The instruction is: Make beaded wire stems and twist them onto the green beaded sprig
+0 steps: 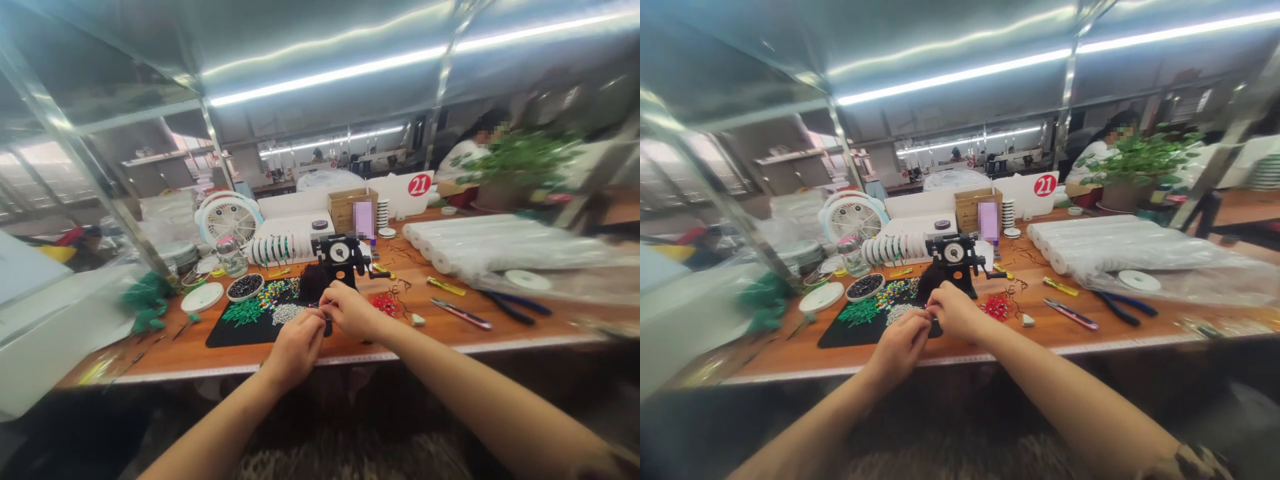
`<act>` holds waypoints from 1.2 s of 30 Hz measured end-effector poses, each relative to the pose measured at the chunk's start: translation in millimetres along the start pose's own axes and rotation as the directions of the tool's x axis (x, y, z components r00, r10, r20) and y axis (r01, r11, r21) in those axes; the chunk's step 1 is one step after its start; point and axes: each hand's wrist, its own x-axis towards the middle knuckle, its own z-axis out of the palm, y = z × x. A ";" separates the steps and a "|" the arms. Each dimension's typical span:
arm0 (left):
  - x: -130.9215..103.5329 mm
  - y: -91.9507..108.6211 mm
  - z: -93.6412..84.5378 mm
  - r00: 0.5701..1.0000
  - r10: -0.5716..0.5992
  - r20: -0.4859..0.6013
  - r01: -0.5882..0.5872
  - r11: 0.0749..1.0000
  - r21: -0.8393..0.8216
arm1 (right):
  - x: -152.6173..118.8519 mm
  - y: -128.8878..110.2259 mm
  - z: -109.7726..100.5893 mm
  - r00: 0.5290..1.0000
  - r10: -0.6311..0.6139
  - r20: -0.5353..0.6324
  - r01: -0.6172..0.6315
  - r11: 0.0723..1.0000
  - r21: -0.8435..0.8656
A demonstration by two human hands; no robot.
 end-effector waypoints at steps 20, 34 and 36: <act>-1.7 10.2 -2.3 0.824 -0.566 0.018 0.460 0.652 -0.603 | -52.1 -28.0 8.8 0.974 0.219 -0.057 -0.209 0.966 0.150; -5.3 14.3 -10.1 0.951 -0.309 -0.010 0.296 0.919 -0.261 | -54.0 -23.5 20.4 0.961 -0.245 -0.124 0.228 0.964 -0.137; -7.4 15.3 -11.2 0.992 -0.128 -0.015 0.127 0.992 -0.013 | -41.5 -20.9 15.0 0.963 -0.265 -0.057 0.255 0.957 -0.135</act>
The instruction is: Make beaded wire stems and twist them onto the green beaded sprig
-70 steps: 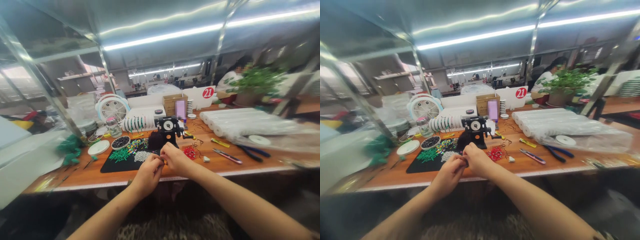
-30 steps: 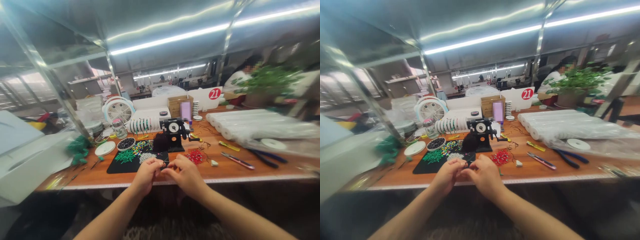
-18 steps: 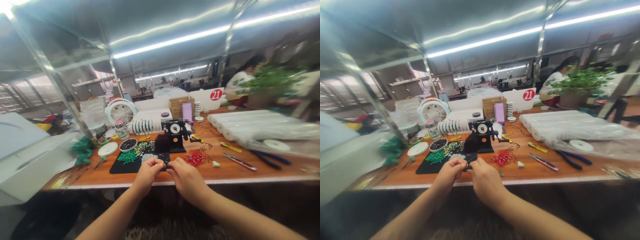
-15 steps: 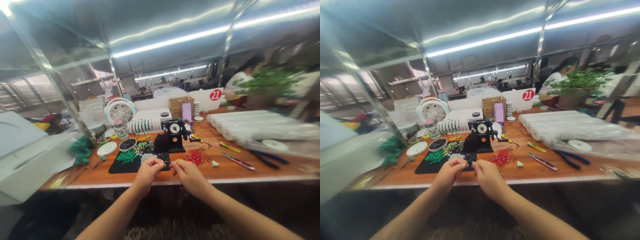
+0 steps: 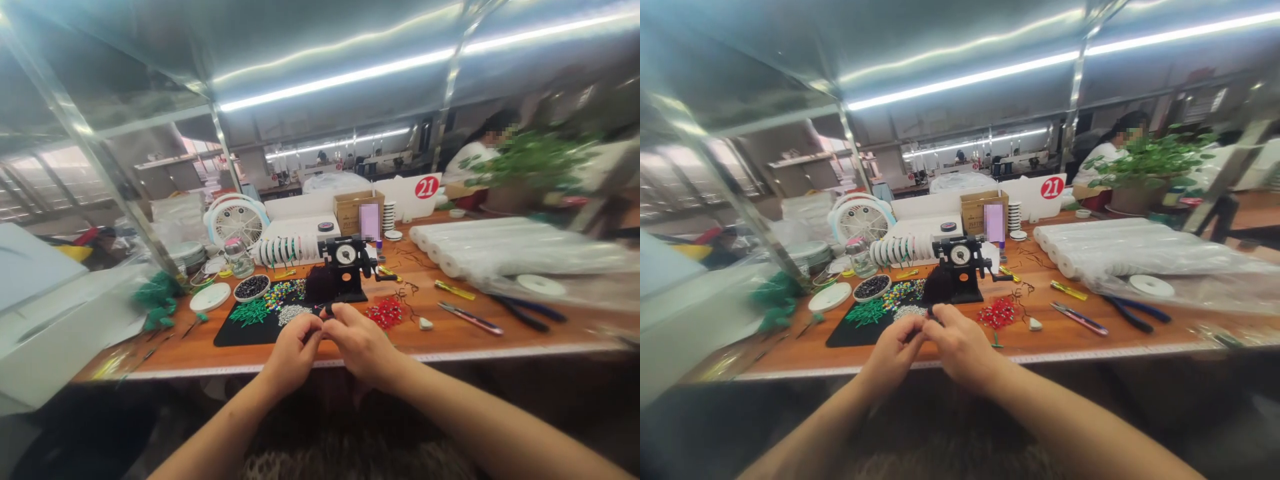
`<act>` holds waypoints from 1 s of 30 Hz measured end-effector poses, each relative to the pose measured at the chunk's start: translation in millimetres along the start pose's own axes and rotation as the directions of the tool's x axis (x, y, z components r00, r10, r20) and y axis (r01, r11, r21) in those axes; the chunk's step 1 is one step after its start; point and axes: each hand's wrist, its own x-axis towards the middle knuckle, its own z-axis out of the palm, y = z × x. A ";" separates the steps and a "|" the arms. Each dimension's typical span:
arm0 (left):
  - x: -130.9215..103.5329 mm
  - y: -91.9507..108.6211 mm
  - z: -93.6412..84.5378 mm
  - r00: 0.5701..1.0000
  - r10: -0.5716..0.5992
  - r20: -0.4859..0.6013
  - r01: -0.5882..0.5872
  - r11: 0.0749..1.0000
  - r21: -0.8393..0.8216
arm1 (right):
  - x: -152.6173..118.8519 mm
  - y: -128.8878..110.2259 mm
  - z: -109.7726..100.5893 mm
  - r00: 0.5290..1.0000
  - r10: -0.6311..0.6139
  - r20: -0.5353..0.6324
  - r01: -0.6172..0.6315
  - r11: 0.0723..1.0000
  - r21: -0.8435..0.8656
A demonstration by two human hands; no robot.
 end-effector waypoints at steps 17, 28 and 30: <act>1.5 -12.6 14.1 0.910 -0.412 -0.039 0.345 0.807 -0.480 | 1.4 0.9 5.2 0.885 0.444 -0.139 -0.417 0.890 0.186; -5.3 -3.4 4.5 0.987 -0.151 -0.059 0.135 0.967 -0.216 | -8.1 2.6 14.8 0.997 -0.005 -0.081 0.004 1.000 -0.011; -6.9 -5.5 3.1 0.996 0.069 -0.050 -0.066 0.996 0.060 | 6.4 10.0 7.5 0.997 0.050 0.052 -0.052 0.998 0.046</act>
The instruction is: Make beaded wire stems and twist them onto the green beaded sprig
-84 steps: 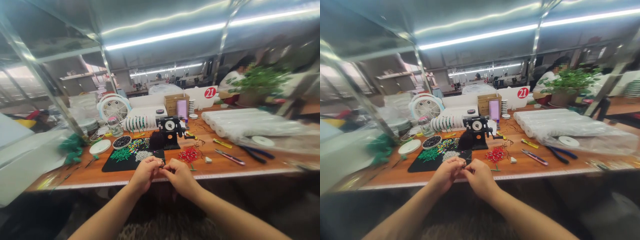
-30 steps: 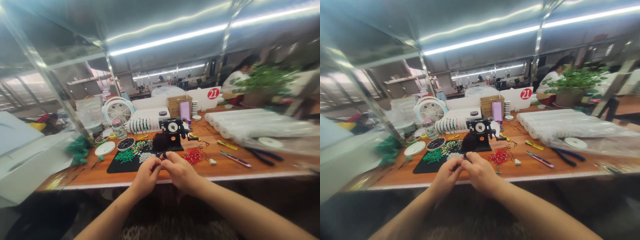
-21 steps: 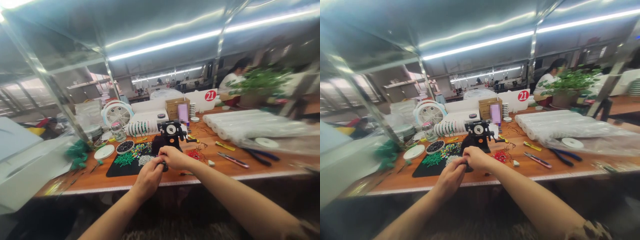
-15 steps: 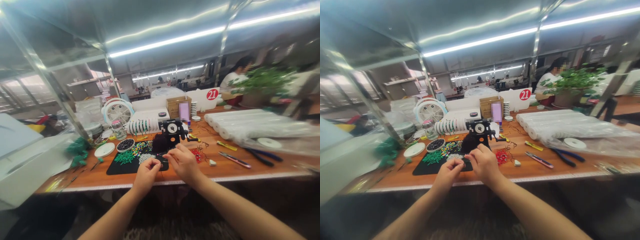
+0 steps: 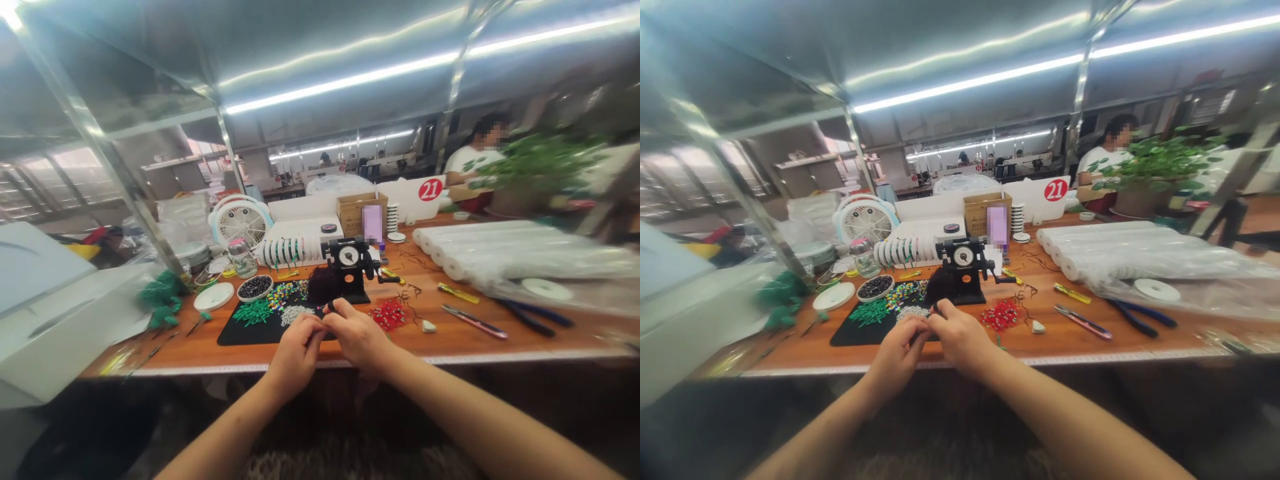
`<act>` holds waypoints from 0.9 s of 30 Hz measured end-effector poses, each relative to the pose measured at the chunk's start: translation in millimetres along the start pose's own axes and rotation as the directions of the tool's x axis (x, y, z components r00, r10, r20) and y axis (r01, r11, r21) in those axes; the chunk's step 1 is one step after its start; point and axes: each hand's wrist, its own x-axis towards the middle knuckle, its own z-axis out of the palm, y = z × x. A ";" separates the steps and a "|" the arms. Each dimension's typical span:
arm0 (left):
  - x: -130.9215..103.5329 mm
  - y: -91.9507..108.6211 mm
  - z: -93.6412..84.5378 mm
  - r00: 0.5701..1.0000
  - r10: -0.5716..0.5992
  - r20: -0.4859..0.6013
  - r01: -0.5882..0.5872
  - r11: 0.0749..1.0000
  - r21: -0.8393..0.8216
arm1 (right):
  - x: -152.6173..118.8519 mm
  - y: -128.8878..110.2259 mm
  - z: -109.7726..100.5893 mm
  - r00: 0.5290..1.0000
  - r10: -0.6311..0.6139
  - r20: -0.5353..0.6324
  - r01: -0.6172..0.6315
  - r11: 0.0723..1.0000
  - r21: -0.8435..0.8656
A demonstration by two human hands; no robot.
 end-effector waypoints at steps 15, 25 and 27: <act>5.8 -9.3 3.3 0.957 -0.290 -0.027 0.259 0.891 -0.373 | 22.2 5.1 -8.7 0.973 0.223 -0.061 -0.221 0.975 0.037; 6.1 -4.0 10.2 0.876 -0.477 0.071 0.432 0.712 -0.553 | -17.8 -21.2 19.1 0.941 0.296 -0.162 -0.259 0.942 0.213; 6.3 -2.4 5.9 0.897 -0.439 0.053 0.401 0.756 -0.518 | -19.9 -17.7 18.7 0.958 0.133 -0.254 -0.131 0.991 0.025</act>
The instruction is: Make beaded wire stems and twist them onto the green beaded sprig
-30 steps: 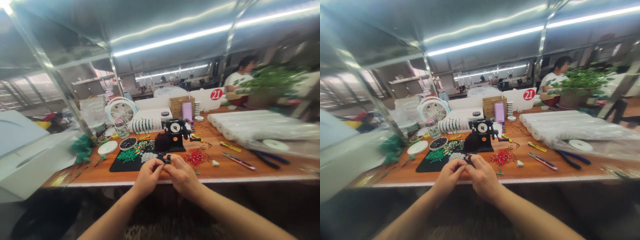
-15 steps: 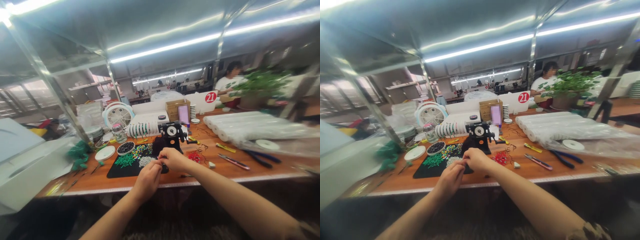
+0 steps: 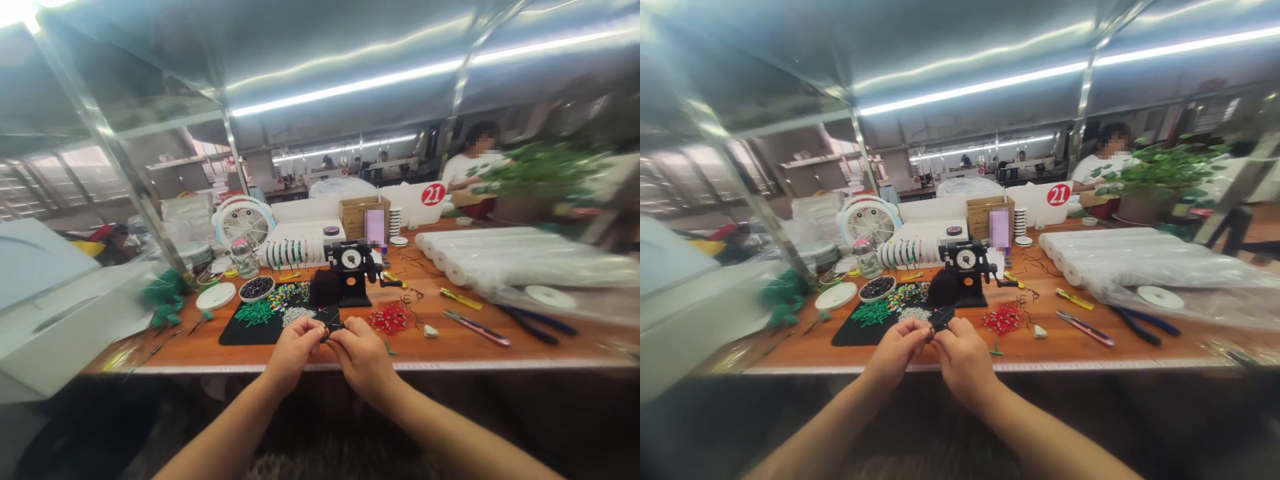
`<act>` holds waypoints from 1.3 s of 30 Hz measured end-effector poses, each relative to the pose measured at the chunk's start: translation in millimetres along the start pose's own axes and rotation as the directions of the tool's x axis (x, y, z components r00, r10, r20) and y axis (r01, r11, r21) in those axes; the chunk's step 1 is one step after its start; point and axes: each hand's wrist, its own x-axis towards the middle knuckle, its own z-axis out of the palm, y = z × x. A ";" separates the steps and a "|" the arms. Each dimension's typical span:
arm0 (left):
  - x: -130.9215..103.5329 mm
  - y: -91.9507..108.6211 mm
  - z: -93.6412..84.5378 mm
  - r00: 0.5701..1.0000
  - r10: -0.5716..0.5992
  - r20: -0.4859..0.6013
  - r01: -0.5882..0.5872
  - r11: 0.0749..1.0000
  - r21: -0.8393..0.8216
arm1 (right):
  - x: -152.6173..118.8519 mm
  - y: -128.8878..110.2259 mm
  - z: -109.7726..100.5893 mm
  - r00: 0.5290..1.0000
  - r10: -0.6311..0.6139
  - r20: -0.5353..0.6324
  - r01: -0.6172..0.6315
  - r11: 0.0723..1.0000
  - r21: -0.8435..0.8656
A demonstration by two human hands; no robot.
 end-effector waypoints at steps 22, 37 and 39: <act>7.6 -4.1 -10.7 0.810 0.495 0.316 -0.583 0.618 0.528 | 67.1 23.3 -19.0 0.935 0.034 0.353 -0.077 0.991 0.109; 0.8 13.4 -0.4 0.995 0.093 0.043 -0.100 0.972 0.214 | 0.2 -6.8 -4.1 0.999 -0.049 -0.013 0.049 0.998 -0.034; 0.1 23.8 -3.3 0.972 0.200 0.119 -0.231 0.901 0.369 | 3.9 -6.2 -9.3 0.981 -0.193 0.022 0.194 0.974 -0.121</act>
